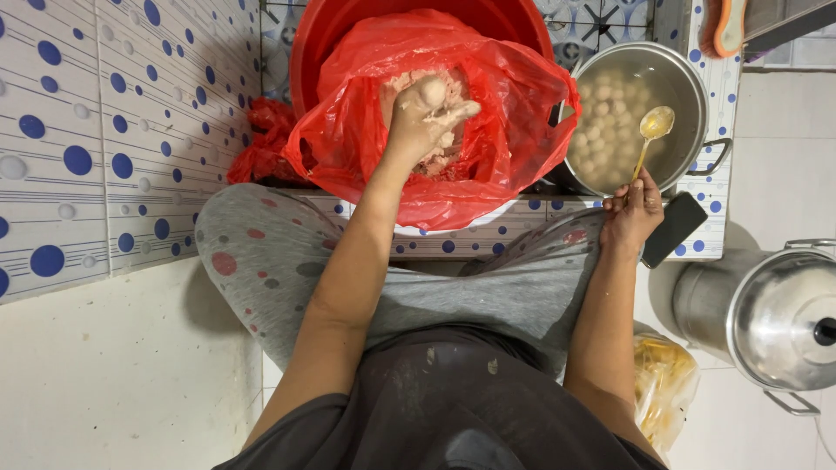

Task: A person sits on the floor and manually forms meatballs by squeezing dough through their hand and scooping it into a pot of water with a spoon.

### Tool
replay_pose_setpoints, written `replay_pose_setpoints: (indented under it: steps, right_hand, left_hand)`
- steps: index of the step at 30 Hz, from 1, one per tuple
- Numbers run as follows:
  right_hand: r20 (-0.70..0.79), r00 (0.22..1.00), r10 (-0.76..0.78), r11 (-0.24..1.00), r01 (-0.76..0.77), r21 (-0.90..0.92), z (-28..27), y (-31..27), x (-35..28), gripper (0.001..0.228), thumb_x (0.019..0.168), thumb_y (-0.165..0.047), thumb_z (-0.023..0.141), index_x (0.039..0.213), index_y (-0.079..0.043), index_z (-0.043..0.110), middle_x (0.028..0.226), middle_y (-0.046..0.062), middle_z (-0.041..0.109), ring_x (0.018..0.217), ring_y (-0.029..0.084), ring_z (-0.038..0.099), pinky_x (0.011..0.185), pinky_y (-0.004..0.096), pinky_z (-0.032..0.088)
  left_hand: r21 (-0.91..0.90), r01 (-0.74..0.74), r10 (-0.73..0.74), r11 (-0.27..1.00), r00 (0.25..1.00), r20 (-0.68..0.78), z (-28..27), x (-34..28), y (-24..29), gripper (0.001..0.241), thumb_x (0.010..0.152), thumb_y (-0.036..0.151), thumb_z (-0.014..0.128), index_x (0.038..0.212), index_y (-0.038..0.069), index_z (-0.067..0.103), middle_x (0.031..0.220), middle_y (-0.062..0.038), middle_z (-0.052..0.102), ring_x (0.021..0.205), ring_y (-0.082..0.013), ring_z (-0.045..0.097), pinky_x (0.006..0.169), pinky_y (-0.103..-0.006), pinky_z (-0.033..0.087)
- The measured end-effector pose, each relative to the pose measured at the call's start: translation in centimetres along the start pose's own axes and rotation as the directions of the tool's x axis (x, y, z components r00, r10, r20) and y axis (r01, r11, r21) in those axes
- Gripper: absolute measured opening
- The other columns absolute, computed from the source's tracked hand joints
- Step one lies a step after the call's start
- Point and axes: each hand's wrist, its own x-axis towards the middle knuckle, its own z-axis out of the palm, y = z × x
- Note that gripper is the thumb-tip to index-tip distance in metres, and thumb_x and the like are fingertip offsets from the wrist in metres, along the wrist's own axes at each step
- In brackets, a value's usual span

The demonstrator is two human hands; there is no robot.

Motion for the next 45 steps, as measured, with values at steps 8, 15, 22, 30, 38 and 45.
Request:
replay_pose_setpoints:
  steps: [8, 15, 22, 30, 38, 45]
  right_hand:
    - [0.005, 1.0, 0.003, 1.0, -0.002, -0.004, -0.2, 0.2, 0.1, 0.026, 0.106, -0.018, 0.063, 0.13, -0.006, 0.066, 0.07, 0.002, 0.061, 0.052, 0.007, 0.05, 0.05, 0.023, 0.045]
    - [0.034, 0.999, -0.018, 0.999, 0.017, 0.031, -0.9, 0.9, 1.0, 0.027, 0.105, -0.018, 0.066, 0.13, -0.006, 0.066, 0.07, 0.002, 0.061, 0.051, 0.007, 0.048, 0.048, 0.023, 0.045]
    - [0.047, 0.995, -0.093, 0.994, 0.096, -0.058, 3.8, -6.5, -2.5, 0.03, 0.105, -0.021, 0.071, 0.131, -0.007, 0.069, 0.071, 0.002, 0.06, 0.056, 0.008, 0.055, 0.047, 0.023, 0.047]
    - [0.594, 0.721, -0.357, 0.608, 0.662, -0.438, 12.5, -13.4, -9.9, 0.033, 0.103, 0.007, 0.053, 0.133, 0.002, 0.066, 0.129, 0.018, 0.068, 0.124, 0.026, 0.064, 0.109, 0.036, 0.049]
    - [0.855, 0.32, -0.409, 0.2, 0.945, -0.258, 18.2, -13.9, -13.7, 0.034, 0.104, 0.013, 0.055, 0.136, 0.002, 0.062, 0.121, 0.023, 0.073, 0.101, 0.034, 0.073, 0.086, 0.042, 0.06]
    - [0.881, 0.34, -0.33, 0.136, 0.94, -0.312, 18.8, -12.0, -14.6, 0.042, 0.101, 0.01, 0.056, 0.141, -0.004, 0.062, 0.098, 0.023, 0.071, 0.074, 0.036, 0.068, 0.065, 0.047, 0.057]
  left_hand:
    - [0.094, -0.06, 0.056, 0.994, 0.998, 0.041, 0.3, -0.7, 1.9, 0.006, 0.088, 0.012, 0.074, 0.094, 0.013, 0.071, 0.088, -0.005, 0.071, 0.082, -0.0153, 0.069, 0.077, -0.0282, 0.061]
    - [0.289, -0.059, 0.086, 0.956, 0.993, -0.083, -0.3, -0.1, -0.7, 0.027, 0.078, 0.003, 0.081, 0.07, 0.019, 0.061, 0.069, 0.007, 0.061, 0.068, -0.008, 0.06, 0.058, -0.0266, 0.052]
    - [-0.011, 0.03, -0.029, 0.999, 0.997, 0.077, 0.5, -1.8, 4.0, 0.02, 0.087, 0.005, 0.078, 0.101, 0.012, 0.066, 0.101, -0.01, 0.08, 0.105, -0.0227, 0.08, 0.085, -0.0281, 0.067]
    - [0.176, -0.001, 0.002, 0.984, 1.0, -0.005, 0.4, -0.3, 0.9, 0.043, 0.074, 0.004, 0.092, 0.113, 0.013, 0.074, 0.106, -0.004, 0.08, 0.099, -0.0135, 0.077, 0.085, -0.0232, 0.066]
    - [0.177, 0.044, -0.044, 0.983, 0.999, -0.005, 0.7, -0.8, 1.1, 0.025, 0.075, 0.003, 0.091, 0.081, 0.014, 0.069, 0.074, -0.001, 0.072, 0.068, -0.0092, 0.068, 0.061, -0.0245, 0.059]
    - [0.222, 0.037, -0.032, 0.974, 0.999, -0.025, 0.4, 0.3, -1.1, 0.012, 0.078, 0.007, 0.087, 0.086, 0.012, 0.079, 0.076, -0.003, 0.079, 0.072, -0.0123, 0.073, 0.064, -0.0284, 0.06]
